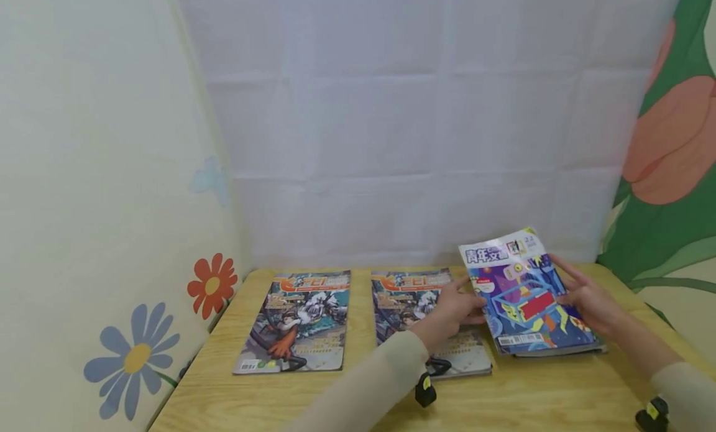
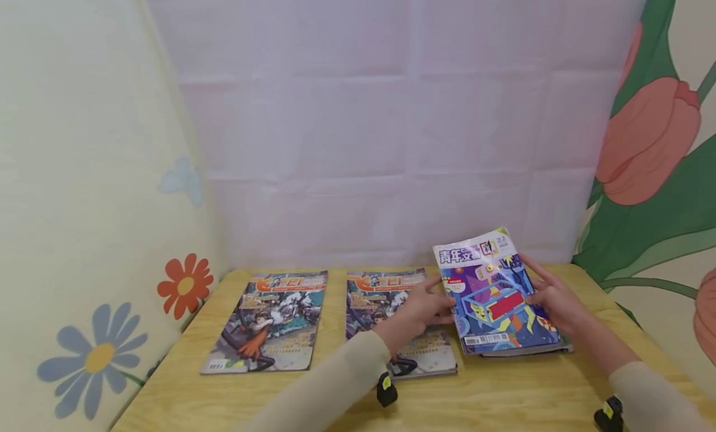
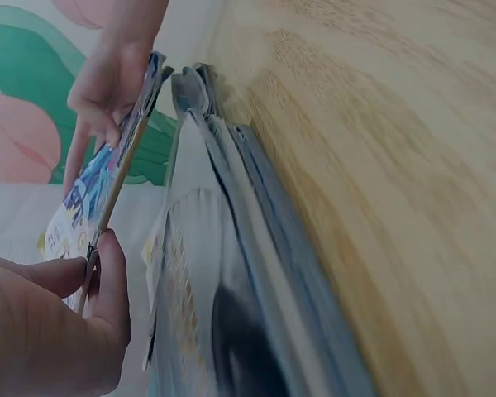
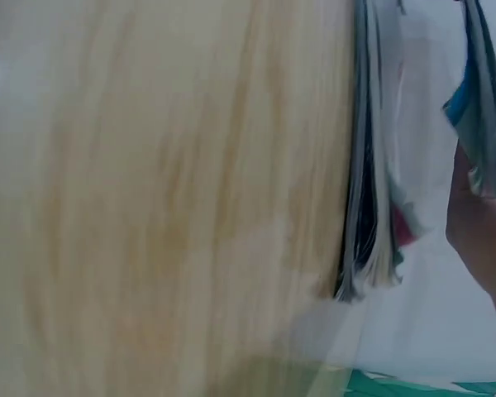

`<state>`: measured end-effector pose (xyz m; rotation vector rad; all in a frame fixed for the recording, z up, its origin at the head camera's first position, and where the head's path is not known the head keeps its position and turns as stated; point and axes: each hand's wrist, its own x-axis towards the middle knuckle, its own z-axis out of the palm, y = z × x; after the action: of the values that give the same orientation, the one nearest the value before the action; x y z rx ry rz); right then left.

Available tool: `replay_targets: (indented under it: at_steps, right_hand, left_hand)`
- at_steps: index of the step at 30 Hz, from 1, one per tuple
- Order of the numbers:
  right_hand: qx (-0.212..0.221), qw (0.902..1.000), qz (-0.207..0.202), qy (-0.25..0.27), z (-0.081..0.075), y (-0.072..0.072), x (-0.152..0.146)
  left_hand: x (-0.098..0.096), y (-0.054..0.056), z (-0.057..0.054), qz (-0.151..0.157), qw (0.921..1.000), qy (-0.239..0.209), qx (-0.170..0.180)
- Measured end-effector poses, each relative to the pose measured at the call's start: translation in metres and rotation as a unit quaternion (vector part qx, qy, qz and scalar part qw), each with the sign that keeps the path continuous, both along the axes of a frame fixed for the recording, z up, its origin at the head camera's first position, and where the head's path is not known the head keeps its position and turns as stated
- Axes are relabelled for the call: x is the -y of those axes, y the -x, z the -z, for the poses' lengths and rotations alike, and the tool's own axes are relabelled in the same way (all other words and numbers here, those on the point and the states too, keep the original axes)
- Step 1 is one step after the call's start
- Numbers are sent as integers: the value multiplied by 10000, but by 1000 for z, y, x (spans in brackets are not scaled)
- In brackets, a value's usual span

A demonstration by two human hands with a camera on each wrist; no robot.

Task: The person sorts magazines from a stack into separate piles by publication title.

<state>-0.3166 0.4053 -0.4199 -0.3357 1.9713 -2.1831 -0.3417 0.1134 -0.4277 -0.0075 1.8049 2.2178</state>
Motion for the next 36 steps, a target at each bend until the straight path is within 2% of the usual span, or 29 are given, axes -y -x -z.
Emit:
replay_targets:
  at_steps: [5,9,12,15,23,30,36]
  right_hand:
    - [286,9959,456,-721,3,5,-13]
    - [466,9916,565,-1063,3,11,-21]
    - [520,9902,499,-1198,3,14,-25]
    - [502,9888,470,-1325,1,17,-26]
    - [455,9821,505,-1754,-1,27,-28]
    - [522,9724,612,-2188,4,26,-23]
    - [287,9650,558,-2546,2,23,-23]
  left_hand:
    - [-31,-3,-1,-467,9988,89,134]
    - [-48,-2,-3,-591,9977,287,192]
    - [-55,-2,-4,-598,9966,466,309]
    - [-57,-1,-4,-608,9961,483,430]
    - [-54,3,2,-746,9953,-168,598]
    - [-54,5,8,-860,9939,-202,654]
    - [-51,7,9,-898,9936,-28,685]
